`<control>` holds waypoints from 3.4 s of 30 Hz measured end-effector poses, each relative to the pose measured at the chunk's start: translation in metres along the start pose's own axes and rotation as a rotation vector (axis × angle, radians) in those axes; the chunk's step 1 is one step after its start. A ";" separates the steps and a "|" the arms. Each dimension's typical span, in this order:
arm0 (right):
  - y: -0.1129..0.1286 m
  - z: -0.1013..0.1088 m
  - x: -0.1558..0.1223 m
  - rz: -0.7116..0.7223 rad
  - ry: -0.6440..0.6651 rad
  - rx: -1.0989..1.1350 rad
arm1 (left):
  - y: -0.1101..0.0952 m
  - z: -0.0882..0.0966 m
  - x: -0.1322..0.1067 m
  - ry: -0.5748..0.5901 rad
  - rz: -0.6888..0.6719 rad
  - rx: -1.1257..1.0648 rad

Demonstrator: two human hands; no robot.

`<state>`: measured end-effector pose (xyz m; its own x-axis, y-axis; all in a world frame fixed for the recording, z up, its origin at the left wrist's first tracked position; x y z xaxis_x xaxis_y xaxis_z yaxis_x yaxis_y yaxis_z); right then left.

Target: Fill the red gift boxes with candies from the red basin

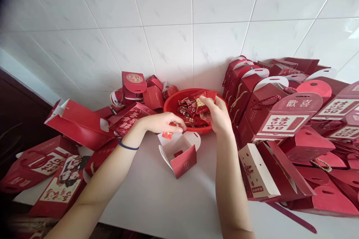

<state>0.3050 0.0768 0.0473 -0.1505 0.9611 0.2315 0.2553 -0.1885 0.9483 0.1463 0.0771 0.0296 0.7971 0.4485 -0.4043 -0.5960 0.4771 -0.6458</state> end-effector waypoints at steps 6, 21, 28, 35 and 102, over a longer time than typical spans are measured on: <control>0.000 -0.017 -0.006 -0.066 0.190 -0.152 | 0.005 -0.017 -0.004 -0.016 0.107 0.087; -0.034 -0.059 -0.019 -0.213 0.487 -0.491 | 0.026 -0.005 -0.053 -0.232 0.138 -0.007; -0.039 -0.062 -0.027 -0.097 0.485 -0.501 | 0.034 -0.015 -0.052 -0.248 0.114 0.048; -0.050 -0.058 -0.032 -0.060 0.393 -0.546 | 0.034 -0.013 -0.056 -0.253 0.138 0.075; -0.084 -0.060 -0.173 -0.062 -0.057 -1.293 | -0.029 -0.091 0.001 0.008 0.143 0.339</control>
<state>0.2523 -0.0862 -0.0591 -0.0805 0.9763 0.2008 -0.8580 -0.1704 0.4846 0.1727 -0.0053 -0.0110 0.7034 0.5237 -0.4806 -0.6986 0.6339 -0.3319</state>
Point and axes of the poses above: each hand's wrist, its own x-axis towards the middle knuckle, its own z-axis out of the back of the hand, y = z × x, the point moved 8 cm from there along x, towards the middle knuckle, and after that the axes turned 14 degrees about y, right-handed, at the moved point
